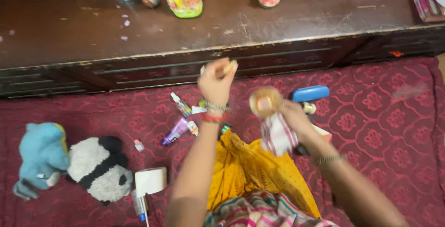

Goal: The person wipes several bottles, a small lamp, a glasses case, and figurines with a cloth on a wooden dresser.

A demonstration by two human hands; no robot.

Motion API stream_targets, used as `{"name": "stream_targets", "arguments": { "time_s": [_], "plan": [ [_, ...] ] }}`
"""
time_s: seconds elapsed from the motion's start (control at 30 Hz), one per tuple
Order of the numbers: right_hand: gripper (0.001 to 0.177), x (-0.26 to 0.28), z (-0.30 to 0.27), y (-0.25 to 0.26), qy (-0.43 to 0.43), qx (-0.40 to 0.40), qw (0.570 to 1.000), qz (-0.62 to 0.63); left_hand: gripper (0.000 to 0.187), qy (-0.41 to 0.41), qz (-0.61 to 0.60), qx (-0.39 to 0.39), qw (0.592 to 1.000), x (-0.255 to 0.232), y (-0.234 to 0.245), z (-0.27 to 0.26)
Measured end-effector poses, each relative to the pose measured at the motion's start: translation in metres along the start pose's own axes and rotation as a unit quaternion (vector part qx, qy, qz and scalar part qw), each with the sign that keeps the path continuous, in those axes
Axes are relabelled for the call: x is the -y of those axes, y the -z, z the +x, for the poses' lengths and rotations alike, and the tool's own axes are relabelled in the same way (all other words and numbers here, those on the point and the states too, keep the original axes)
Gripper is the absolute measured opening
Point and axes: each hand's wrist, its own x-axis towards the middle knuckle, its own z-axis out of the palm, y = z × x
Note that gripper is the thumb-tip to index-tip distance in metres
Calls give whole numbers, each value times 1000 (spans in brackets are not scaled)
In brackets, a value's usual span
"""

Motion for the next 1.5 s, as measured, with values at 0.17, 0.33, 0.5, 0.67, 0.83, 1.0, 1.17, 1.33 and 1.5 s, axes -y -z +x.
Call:
{"name": "stream_targets", "arguments": {
  "time_s": [0.17, 0.33, 0.5, 0.67, 0.83, 1.0, 1.17, 1.33, 1.5],
  "plan": [
    [28, 138, 91, -49, 112, 10, 993, 37, 22, -144, 114, 134, 974, -83, -9, 131],
    [22, 183, 225, -86, 120, 29, 987, 102, 23, -122, 223, 160, 954, -36, -39, 200],
    [24, 176, 278, -91, 81, 47, 981, 170, 21, -130, 206, 150, 958, 19, -51, 234],
    [32, 166, 248, -69, 140, -74, 982, 102, 22, -64, -44, -62, 995, 47, -44, 223],
    [46, 155, 222, -12, 176, -155, 950, 205, 16, -23, -115, -180, 977, 69, -15, 194],
    [43, 169, 250, 3, 235, 7, 962, 138, 38, -50, -220, -121, 967, 37, -18, 136],
    [24, 133, 183, 27, 279, 29, 897, 341, 45, 57, -146, -126, 980, 55, 26, 38],
    [45, 66, 18, 73, 94, 56, 848, 519, 33, 143, 31, 136, 980, 135, 0, -88],
    [39, -8, -76, 116, 45, -52, 876, 478, 95, -49, 248, 501, 828, 114, -96, -175]
  ]
}}
